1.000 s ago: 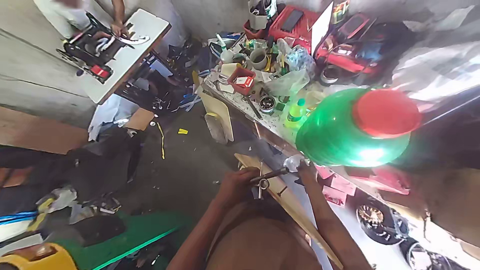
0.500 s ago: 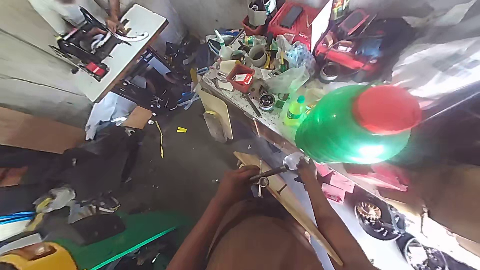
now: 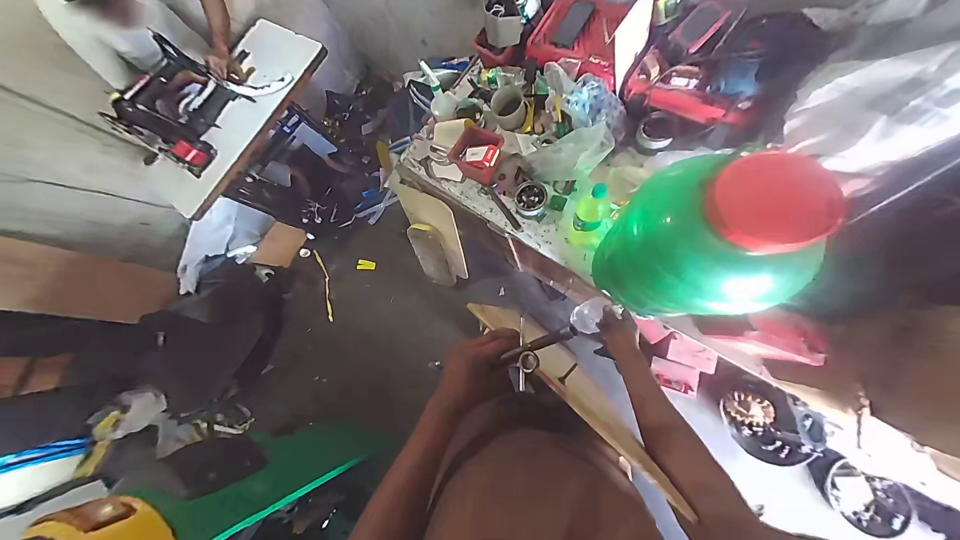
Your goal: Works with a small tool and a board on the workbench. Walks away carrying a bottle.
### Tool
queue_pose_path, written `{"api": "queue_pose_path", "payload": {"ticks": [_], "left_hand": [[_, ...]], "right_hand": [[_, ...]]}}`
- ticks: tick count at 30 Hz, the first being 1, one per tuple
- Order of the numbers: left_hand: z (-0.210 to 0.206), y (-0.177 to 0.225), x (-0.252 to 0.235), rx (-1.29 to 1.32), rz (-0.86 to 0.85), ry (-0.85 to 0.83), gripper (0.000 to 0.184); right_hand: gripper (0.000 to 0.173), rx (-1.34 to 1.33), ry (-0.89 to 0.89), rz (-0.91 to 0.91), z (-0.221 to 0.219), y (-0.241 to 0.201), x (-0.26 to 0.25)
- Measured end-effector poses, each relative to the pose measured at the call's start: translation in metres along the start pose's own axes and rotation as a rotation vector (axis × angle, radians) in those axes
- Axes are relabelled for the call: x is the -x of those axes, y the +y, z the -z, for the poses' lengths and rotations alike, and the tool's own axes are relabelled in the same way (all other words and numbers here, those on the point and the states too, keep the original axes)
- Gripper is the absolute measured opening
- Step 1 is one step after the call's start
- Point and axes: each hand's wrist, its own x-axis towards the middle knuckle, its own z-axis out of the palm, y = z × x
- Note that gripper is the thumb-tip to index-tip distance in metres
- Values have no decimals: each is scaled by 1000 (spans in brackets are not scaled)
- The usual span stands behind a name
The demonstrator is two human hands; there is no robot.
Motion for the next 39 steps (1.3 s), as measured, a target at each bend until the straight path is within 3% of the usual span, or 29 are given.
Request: {"api": "queue_pose_path", "payload": {"ticks": [7,17,39], "left_hand": [[-4,8,1,-2,78,-13,19],[-5,0,-1,-50,-2,9,15],[-5,5,-5,-56,42,-12,16]], "right_hand": [[53,90,55,-37,1,-4,-2],[51,58,30,-22,2,-4,-2],[50,1,26,-27,6,2,-8]]}}
